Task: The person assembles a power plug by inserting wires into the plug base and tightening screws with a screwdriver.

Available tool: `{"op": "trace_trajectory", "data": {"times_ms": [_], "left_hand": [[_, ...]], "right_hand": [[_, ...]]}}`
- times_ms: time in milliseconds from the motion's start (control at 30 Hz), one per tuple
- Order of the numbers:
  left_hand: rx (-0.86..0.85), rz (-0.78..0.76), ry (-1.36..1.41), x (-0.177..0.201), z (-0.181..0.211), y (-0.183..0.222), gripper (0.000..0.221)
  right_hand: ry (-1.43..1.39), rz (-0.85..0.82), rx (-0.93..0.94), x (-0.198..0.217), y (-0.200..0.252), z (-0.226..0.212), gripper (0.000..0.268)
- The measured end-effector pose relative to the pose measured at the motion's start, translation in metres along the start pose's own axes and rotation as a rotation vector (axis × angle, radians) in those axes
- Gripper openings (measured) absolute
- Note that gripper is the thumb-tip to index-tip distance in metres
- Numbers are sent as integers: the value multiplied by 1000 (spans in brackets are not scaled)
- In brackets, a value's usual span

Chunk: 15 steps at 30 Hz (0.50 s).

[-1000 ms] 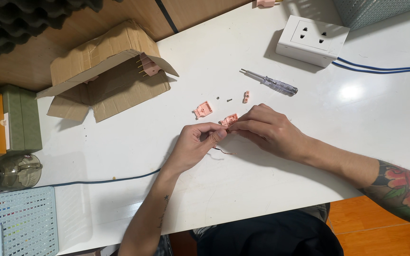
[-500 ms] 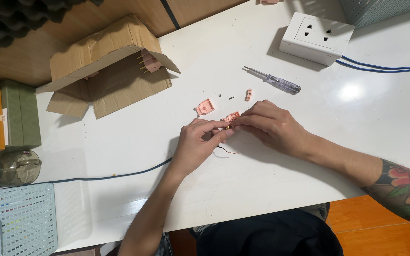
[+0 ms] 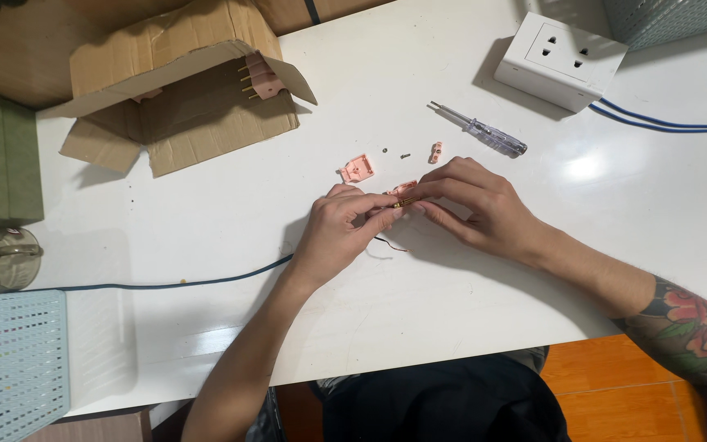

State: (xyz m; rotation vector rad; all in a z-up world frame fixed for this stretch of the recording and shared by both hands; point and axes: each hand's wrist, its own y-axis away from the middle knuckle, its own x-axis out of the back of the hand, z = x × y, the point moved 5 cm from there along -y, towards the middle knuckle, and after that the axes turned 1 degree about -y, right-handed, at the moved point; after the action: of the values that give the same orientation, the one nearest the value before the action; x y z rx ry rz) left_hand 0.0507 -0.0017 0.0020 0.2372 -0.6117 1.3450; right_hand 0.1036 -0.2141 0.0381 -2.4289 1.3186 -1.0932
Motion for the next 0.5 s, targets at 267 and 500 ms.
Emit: {"op": "trace_trajectory", "data": {"times_ms": [267, 500], "left_hand": [[-6, 6, 29, 3, 6, -1, 17], [-44, 19, 19, -1, 1, -1, 17]], "right_hand": [[37, -45, 22, 0, -1, 4, 13], [67, -58, 50, -2, 5, 17, 13]]}}
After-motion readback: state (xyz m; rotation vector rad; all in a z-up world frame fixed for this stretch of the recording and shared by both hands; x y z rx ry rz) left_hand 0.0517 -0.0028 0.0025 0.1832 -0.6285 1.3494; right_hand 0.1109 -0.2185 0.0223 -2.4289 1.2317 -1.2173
